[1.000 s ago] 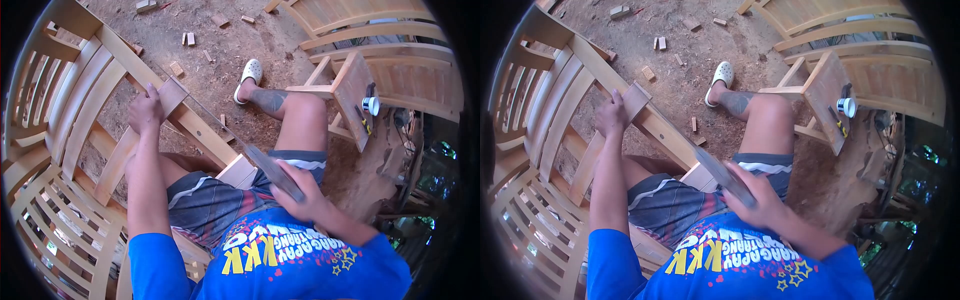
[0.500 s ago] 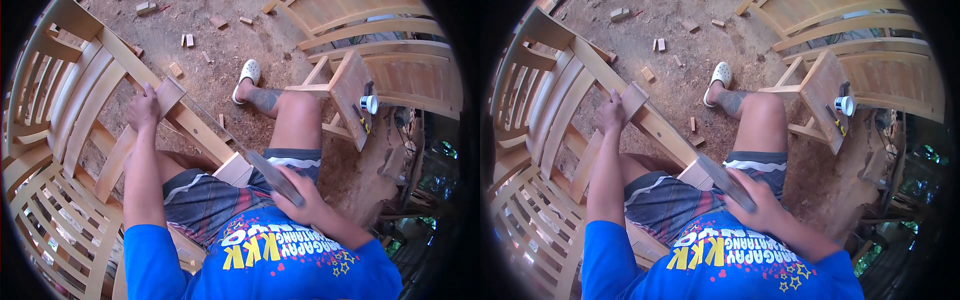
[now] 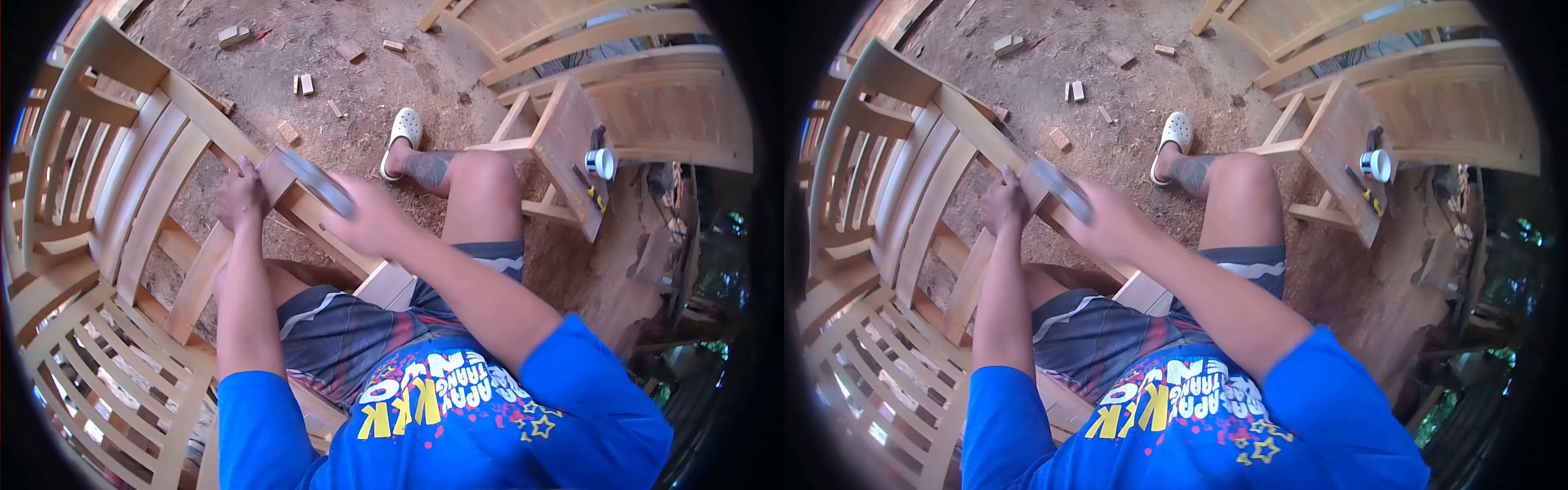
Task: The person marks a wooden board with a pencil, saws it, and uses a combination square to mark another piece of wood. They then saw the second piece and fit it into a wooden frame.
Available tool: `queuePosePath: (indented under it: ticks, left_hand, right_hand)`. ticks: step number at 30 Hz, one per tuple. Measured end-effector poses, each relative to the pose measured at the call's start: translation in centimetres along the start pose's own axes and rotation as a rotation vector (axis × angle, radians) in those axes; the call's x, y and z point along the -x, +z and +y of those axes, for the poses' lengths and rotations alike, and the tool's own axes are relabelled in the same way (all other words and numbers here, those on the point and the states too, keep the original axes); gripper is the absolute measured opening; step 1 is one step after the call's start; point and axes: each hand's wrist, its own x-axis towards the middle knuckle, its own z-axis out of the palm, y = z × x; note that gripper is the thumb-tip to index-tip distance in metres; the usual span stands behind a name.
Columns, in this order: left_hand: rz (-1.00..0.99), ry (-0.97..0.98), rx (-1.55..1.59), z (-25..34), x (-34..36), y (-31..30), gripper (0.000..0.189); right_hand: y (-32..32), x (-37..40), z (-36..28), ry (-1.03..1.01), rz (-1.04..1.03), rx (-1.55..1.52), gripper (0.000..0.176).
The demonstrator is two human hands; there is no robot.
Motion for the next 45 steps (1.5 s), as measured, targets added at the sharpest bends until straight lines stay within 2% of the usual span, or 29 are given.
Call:
queuePosePath:
  ticks: [1, 2, 3, 5, 8, 10, 11, 12, 14, 15, 16, 17, 19, 20, 21, 22, 23, 25, 28, 30, 32, 34, 36, 39, 41, 42, 43, 45]
  left_hand:
    - [-0.003, -0.009, -0.01, -0.2, -0.1, 0.0, 0.071]
    - [-0.013, -0.018, -0.026, -0.5, 0.0, 0.2, 0.07]
    - [-0.015, -0.016, -0.024, -0.6, -0.1, 0.3, 0.07]
    - [-0.025, -0.009, -0.023, -0.6, -0.2, 0.4, 0.07]
    - [-0.021, -0.007, -0.044, -0.6, 0.1, 0.4, 0.069]
    - [-0.011, -0.014, -0.034, -0.4, -0.2, 0.0, 0.069]
    - [-0.015, -0.014, -0.02, -0.4, -0.1, 0.1, 0.069]
    - [-0.017, -0.019, -0.004, -0.3, 0.2, 0.2, 0.069]
    - [-0.03, -0.002, 0.015, -0.5, 0.4, 0.6, 0.068]
    - [-0.027, 0.008, 0.018, -0.5, 0.2, 0.4, 0.068]
    - [-0.021, 0.006, 0.005, -0.2, 0.1, 0.0, 0.068]
    - [-0.021, -0.004, -0.006, -0.1, 0.2, -0.3, 0.068]
    - [-0.016, -0.007, -0.014, 0.0, 0.3, -0.3, 0.068]
    - [-0.001, -0.007, -0.003, 0.1, -0.1, -0.1, 0.068]
    - [-0.001, -0.014, -0.001, -0.4, 0.1, 0.2, 0.068]
    - [-0.017, -0.01, -0.008, -0.6, 0.4, 0.3, 0.068]
    - [-0.028, -0.005, -0.014, -0.5, 0.4, 0.1, 0.068]
    - [-0.033, 0.002, -0.022, -0.4, 0.1, -0.4, 0.068]
    - [-0.047, 0.001, -0.026, -0.3, 0.3, 0.1, 0.069]
    - [-0.048, -0.013, -0.004, -0.3, 0.1, 0.2, 0.069]
    - [-0.04, -0.01, -0.006, -0.2, 0.3, 0.3, 0.069]
    - [-0.028, -0.007, -0.005, -0.1, 0.5, 0.3, 0.069]
    - [-0.009, -0.008, 0.006, -0.3, 0.4, 0.4, 0.069]
    - [-0.011, 0.02, -0.026, -0.4, 0.3, 0.2, 0.068]
    - [0.015, 0.009, -0.005, 0.1, 0.0, -0.4, 0.067]
    - [0.007, 0.002, -0.011, -0.3, 0.4, -0.2, 0.066]
    - [-0.002, 0.0, -0.007, -0.5, 0.5, 0.0, 0.066]
    - [-0.025, 0.0, 0.0, -0.4, 0.2, 0.1, 0.066]
  right_hand:
    - [-1.0, 4.5, 0.9, -0.034, 0.046, 0.064, 0.066]
    - [-2.0, 9.0, 0.9, -0.138, 0.12, 0.037, 0.063]
    - [-3.4, 13.5, 0.8, -0.088, 0.093, 0.065, 0.064]
    - [-6.5, 19.7, -2.7, 0.177, -0.036, 0.075, 0.065]
    - [-7.2, 21.3, -3.8, 0.191, -0.042, 0.069, 0.064]
    - [-5.3, 15.6, -2.5, 0.219, -0.063, 0.042, 0.064]
    - [-2.7, 12.0, 1.6, -0.04, 0.065, 0.023, 0.062]
    - [-1.1, 7.0, 2.1, -0.111, 0.096, 0.058, 0.058]
    - [1.7, -2.0, 1.7, -0.119, 0.06, -0.075, 0.05]
    - [2.0, -5.2, 0.5, 0.015, -0.005, 0.012, 0.051]
    - [1.8, -7.0, -0.7, 0.144, -0.069, 0.1, 0.052]
    - [1.5, -6.5, -0.8, 0.101, -0.069, 0.075, 0.054]
    - [0.6, -3.5, -0.3, 0.026, -0.069, 0.035, 0.058]
    - [-0.1, -0.4, -0.1, 0.004, -0.001, 0.031, 0.061]
    - [-0.7, 4.2, 0.5, -0.003, 0.06, 0.023, 0.064]
    - [-2.0, 8.4, 0.8, 0.011, 0.035, 0.039, 0.069]
    - [-2.7, 12.4, 1.3, -0.096, 0.126, 0.038, 0.066]
    - [-5.8, 19.1, -1.4, 0.158, 0.013, 0.099, 0.065]
    - [-6.6, 21.3, -3.8, 0.264, -0.013, 0.027, 0.065]
    - [-4.6, 16.5, -1.3, 0.203, 0.004, 0.049, 0.068]
    - [-1.0, 7.5, 2.8, -0.111, 0.151, 0.053, 0.061]
    - [1.0, -1.8, 1.6, -0.084, 0.058, -0.021, 0.052]
    - [1.0, -6.1, -3.2, 0.3, -0.124, 0.042, 0.05]
    - [0.6, -2.4, -1.5, 0.027, -0.011, -0.023, 0.057]
    - [-1.2, 5.0, -0.4, 0.008, 0.051, 0.01, 0.066]
    - [-2.1, 9.2, 0.4, -0.053, 0.12, 0.052, 0.06]
    - [-3.4, 13.5, 0.2, 0.012, 0.094, -0.015, 0.064]
    - [-5.9, 19.5, -2.1, 0.231, 0.012, 0.082, 0.067]
